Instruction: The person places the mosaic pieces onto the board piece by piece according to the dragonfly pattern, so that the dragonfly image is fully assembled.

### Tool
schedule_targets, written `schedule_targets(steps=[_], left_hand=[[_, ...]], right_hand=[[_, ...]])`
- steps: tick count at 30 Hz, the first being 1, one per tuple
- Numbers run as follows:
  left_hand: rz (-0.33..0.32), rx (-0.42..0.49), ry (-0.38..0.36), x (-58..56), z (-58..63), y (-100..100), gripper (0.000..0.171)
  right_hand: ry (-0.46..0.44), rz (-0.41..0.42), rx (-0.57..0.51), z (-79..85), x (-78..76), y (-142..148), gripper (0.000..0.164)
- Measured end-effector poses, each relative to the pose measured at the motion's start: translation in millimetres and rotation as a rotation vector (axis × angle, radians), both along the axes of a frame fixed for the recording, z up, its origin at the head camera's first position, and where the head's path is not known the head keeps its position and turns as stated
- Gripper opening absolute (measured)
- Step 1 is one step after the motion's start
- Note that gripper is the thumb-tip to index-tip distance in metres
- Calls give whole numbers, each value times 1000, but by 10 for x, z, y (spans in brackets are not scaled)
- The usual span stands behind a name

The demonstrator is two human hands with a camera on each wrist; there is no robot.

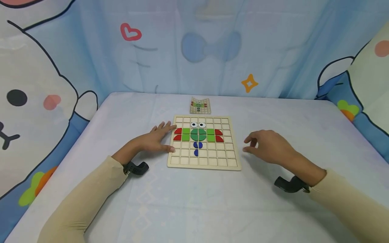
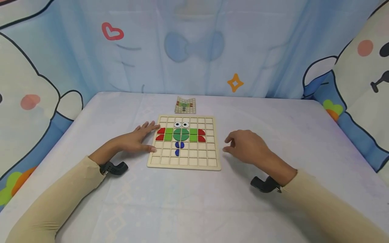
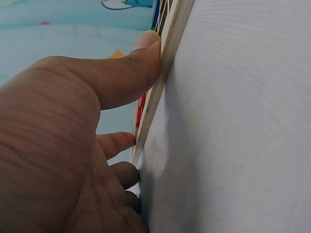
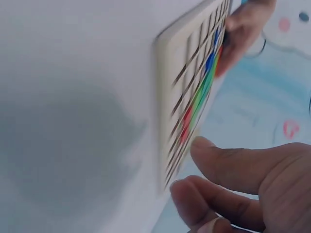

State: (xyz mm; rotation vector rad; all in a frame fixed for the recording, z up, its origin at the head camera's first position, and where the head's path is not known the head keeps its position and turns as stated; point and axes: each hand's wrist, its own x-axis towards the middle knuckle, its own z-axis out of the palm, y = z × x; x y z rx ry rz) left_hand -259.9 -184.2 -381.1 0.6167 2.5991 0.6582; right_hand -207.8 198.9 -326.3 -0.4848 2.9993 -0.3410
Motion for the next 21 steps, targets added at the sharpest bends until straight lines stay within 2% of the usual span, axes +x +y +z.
schedule_targets(steps=[5,10,14,21], left_hand=[[-2,-5,1,3,-4,-23,95],[-11,17,-7,12,-1,-27,95],[-15,28,-3,-6,-16,-12,95],[-12,16,-4,19,26,-3,95]], right_hand=[[-35,-75,54,-37,-45,501,46],[-71,-135,78,-107,-75,816,55],[-73,-161,65,-157,-56,929,56],[-43,-148,35,-197,-53,930,47]])
